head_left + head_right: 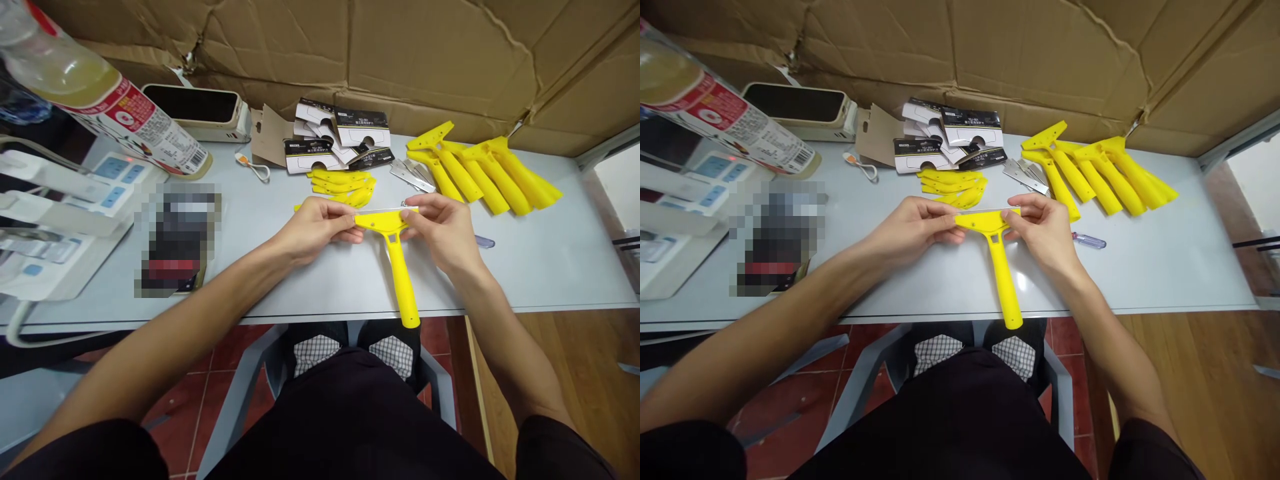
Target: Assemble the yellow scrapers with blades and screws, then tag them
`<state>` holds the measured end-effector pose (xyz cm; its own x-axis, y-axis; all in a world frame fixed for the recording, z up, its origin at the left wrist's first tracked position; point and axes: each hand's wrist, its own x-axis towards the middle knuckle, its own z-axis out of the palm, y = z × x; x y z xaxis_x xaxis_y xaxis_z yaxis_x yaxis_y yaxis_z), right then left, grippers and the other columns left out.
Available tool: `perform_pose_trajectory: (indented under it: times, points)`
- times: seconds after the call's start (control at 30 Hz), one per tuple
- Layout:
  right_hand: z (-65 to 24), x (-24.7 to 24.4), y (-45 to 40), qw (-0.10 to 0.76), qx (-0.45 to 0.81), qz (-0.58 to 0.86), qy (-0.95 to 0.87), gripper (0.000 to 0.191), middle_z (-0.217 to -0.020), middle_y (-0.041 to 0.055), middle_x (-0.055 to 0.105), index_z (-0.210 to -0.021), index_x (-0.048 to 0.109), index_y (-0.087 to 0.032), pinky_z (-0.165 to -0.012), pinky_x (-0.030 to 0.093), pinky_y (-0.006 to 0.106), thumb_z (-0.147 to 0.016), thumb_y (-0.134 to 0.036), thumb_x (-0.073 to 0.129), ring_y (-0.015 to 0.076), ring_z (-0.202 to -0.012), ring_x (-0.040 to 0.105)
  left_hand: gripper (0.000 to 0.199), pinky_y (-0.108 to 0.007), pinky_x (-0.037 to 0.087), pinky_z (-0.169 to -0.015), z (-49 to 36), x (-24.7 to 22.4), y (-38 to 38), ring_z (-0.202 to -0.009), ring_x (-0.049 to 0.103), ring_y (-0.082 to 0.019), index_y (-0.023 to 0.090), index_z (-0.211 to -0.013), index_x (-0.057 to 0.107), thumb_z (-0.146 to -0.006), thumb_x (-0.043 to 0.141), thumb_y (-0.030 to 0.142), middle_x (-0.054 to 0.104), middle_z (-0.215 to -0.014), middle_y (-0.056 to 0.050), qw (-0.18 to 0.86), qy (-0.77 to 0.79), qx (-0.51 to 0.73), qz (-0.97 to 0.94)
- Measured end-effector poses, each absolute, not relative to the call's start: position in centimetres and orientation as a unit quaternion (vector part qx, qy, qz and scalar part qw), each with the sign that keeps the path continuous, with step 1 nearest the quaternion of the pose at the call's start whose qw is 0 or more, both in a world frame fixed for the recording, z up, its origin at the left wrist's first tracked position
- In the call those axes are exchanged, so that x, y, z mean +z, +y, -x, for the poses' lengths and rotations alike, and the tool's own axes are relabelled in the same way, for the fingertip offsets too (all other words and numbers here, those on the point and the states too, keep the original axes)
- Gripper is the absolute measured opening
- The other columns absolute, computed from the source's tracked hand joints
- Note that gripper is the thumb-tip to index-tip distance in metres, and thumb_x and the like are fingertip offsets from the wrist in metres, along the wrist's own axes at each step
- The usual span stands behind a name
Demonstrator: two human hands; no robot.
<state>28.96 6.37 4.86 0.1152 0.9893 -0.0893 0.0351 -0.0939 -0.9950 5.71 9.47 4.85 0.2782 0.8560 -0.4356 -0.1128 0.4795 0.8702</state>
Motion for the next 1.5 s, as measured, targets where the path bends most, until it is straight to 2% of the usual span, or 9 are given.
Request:
perform_pose_trajectory:
  times: [0.1,0.3,0.57,0.73,0.9,1.03,1.13,1.27,1.5]
  points:
    - [-28.9,4.6,6.2,0.496,0.472,0.560,-0.468,0.037,-0.081,0.0025,0.079,-0.094,0.079,-0.025,-0.058,0.068,0.040,-0.070,-0.039,0.102,0.0213,-0.063,0.076,0.016,-0.025,0.067,-0.072,-5.8,5.0,9.4,-0.060,0.077,-0.013,0.007,-0.080,0.080,-0.093,0.077,0.000,0.080,-0.073,-0.009,0.707,0.492,0.350,-0.368]
    - [-28.7,4.1,6.1,0.509,0.454,0.567,-0.462,0.028,-0.089,0.0041,0.081,-0.100,0.080,-0.026,-0.065,0.073,0.042,-0.079,-0.039,0.094,0.0230,-0.074,0.079,0.024,-0.025,0.068,-0.075,-6.0,5.2,9.3,-0.061,0.077,-0.013,0.008,-0.077,0.078,-0.098,0.071,-0.001,0.079,-0.071,-0.009,0.712,0.491,0.363,-0.347]
    - [-28.8,3.5,6.1,0.523,0.431,0.555,-0.483,0.026,-0.089,0.0040,0.081,-0.103,0.081,-0.026,-0.065,0.072,0.042,-0.083,-0.038,0.092,0.0243,-0.079,0.081,0.015,-0.028,0.070,-0.082,-6.1,4.7,9.3,-0.069,0.079,-0.015,0.008,-0.083,0.081,-0.097,0.078,0.005,0.080,-0.076,-0.009,0.719,0.482,0.380,-0.326]
    - [-28.9,3.4,6.2,0.535,0.430,0.550,-0.477,0.027,-0.087,0.0030,0.080,-0.099,0.081,-0.026,-0.067,0.072,0.042,-0.080,-0.037,0.094,0.0230,-0.077,0.079,0.023,-0.027,0.069,-0.076,-6.1,4.9,9.3,-0.070,0.079,-0.015,0.008,-0.083,0.080,-0.103,0.072,0.013,0.081,-0.079,-0.011,0.733,0.457,0.388,-0.322]
    - [-28.2,3.5,5.9,0.547,0.426,0.539,-0.478,0.028,-0.083,0.0017,0.076,-0.097,0.078,-0.025,-0.067,0.071,0.042,-0.079,-0.039,0.096,0.0215,-0.074,0.077,0.009,-0.026,0.067,-0.073,-6.4,4.2,8.5,-0.074,0.079,-0.015,0.009,-0.093,0.084,-0.093,0.085,0.017,0.083,-0.087,-0.010,0.752,0.408,0.384,-0.347]
    - [-27.6,3.5,5.9,0.543,0.437,0.540,-0.471,0.036,-0.081,-0.0004,0.074,-0.096,0.074,-0.027,-0.069,0.071,0.042,-0.075,-0.044,0.098,0.0200,-0.071,0.074,0.010,-0.025,0.067,-0.075,-6.9,3.7,8.0,-0.074,0.078,-0.014,0.008,-0.095,0.085,-0.088,0.087,0.015,0.084,-0.088,-0.011,0.748,0.406,0.388,-0.353]
    - [-27.6,3.5,6.0,0.529,0.481,0.530,-0.455,0.040,-0.079,-0.0027,0.072,-0.101,0.072,-0.028,-0.072,0.071,0.040,-0.077,-0.049,0.097,0.0181,-0.069,0.073,0.008,-0.027,0.067,-0.077,-7.0,3.9,8.1,-0.073,0.078,-0.014,0.008,-0.093,0.085,-0.087,0.085,0.014,0.085,-0.090,-0.012,0.734,0.427,0.394,-0.352]
    - [-27.7,3.5,6.1,0.492,0.568,0.506,-0.423,0.047,-0.084,0.0000,0.078,-0.102,0.073,-0.026,-0.067,0.068,0.035,-0.075,-0.054,0.098,0.0189,-0.074,0.077,0.006,-0.028,0.067,-0.077,-6.8,4.1,8.3,-0.072,0.077,-0.014,0.009,-0.088,0.083,-0.085,0.085,0.014,0.084,-0.089,-0.012,0.715,0.437,0.405,-0.365]
    - [-26.9,3.2,5.9,0.488,0.578,0.488,-0.436,0.037,-0.090,0.0032,0.082,-0.094,0.079,-0.022,-0.063,0.064,0.030,-0.075,-0.047,0.100,0.0185,-0.077,0.077,0.009,-0.025,0.064,-0.074,-7.1,4.2,8.0,-0.072,0.076,-0.013,0.009,-0.087,0.081,-0.085,0.084,0.017,0.082,-0.085,-0.010,0.704,0.425,0.421,-0.382]
